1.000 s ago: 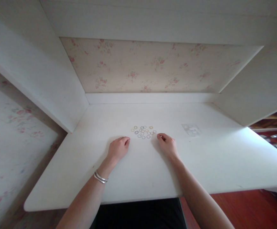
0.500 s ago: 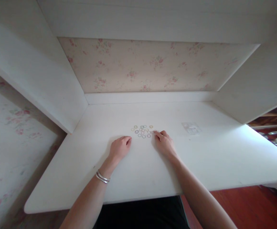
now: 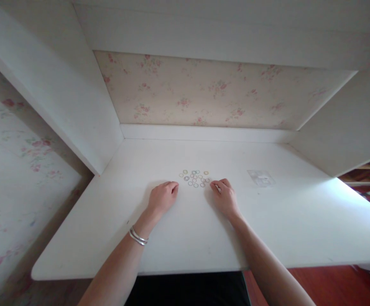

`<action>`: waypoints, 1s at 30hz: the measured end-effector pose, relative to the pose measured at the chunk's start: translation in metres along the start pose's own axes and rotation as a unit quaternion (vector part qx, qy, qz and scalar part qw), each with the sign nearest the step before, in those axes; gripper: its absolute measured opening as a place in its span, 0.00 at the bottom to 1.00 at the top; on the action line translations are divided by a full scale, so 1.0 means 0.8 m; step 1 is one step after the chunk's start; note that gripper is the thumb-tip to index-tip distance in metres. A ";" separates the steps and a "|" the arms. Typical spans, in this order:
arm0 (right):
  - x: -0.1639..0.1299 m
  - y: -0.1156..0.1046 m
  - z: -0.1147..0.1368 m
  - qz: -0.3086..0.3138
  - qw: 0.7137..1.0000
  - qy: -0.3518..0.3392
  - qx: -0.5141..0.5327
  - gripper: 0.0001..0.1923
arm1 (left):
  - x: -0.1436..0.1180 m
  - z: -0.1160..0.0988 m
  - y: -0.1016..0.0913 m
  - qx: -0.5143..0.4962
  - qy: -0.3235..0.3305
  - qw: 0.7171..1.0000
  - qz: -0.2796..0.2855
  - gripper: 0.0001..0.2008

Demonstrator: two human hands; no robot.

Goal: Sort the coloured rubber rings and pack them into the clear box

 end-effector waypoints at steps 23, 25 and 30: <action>0.000 -0.006 0.034 -0.007 0.993 -0.021 0.118 0.14 | 0.014 -0.013 0.014 -0.072 0.039 0.996 -0.024 0.12; 0.008 -0.015 0.009 -0.032 0.993 0.030 0.113 0.14 | 0.019 -0.025 0.022 -0.080 0.047 0.996 -0.019 0.12; 0.017 -0.016 -0.025 -0.034 0.989 0.102 0.104 0.13 | 0.039 -0.054 0.037 -0.052 0.067 0.996 -0.009 0.11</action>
Point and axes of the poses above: each hand's wrist, its own x-axis towards the middle knuckle, its own y-axis out of the palm, z = x × y, the point moved 8 cm from there along x, towards the middle knuckle, and after that the axes turned 5 degrees about -x, right-handed, at the moved point
